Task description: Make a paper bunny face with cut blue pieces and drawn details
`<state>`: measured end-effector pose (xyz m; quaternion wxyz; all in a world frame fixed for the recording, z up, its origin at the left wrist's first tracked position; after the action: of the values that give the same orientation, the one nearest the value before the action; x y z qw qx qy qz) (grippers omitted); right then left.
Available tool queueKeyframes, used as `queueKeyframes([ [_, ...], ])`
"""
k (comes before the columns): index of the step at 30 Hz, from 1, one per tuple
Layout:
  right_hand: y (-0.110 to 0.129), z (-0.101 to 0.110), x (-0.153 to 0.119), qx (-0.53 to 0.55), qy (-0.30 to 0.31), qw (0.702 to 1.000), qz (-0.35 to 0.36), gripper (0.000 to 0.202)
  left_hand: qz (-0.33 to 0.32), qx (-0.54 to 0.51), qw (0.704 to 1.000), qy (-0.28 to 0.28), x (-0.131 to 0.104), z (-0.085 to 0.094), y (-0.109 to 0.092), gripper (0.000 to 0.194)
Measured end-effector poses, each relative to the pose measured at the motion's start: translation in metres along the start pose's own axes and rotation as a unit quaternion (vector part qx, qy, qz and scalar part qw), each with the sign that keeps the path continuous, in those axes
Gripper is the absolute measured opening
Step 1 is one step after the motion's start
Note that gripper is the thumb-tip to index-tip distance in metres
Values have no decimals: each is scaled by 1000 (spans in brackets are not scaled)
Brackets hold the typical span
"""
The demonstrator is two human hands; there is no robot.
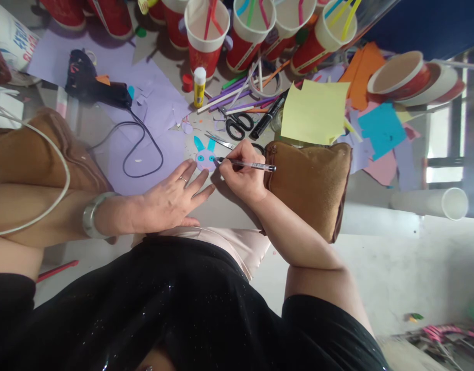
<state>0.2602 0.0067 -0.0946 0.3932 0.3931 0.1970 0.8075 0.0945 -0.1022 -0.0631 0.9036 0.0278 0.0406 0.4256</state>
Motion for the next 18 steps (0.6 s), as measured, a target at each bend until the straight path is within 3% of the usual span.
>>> queueKeyframes([
  [12,0,-1,-1,0,14,1000,2,11,4,-17,1000,5,0,-2,1,89],
  [18,0,1,-1,8,-9,1000,10,13,1,-9,1000,4,0,-2,1,87],
])
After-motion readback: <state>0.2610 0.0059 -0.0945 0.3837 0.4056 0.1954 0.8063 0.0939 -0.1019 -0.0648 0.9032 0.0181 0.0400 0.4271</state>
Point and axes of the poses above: each hand's wrist, its own x-axis towards the middle knuckle, its own z-axis out of the back of the hand, y = z × x, the point moved 4 cm from there along x, towards the middle knuckle, and after that the axes turned 8 degrees about z, right-handed, at the moved point
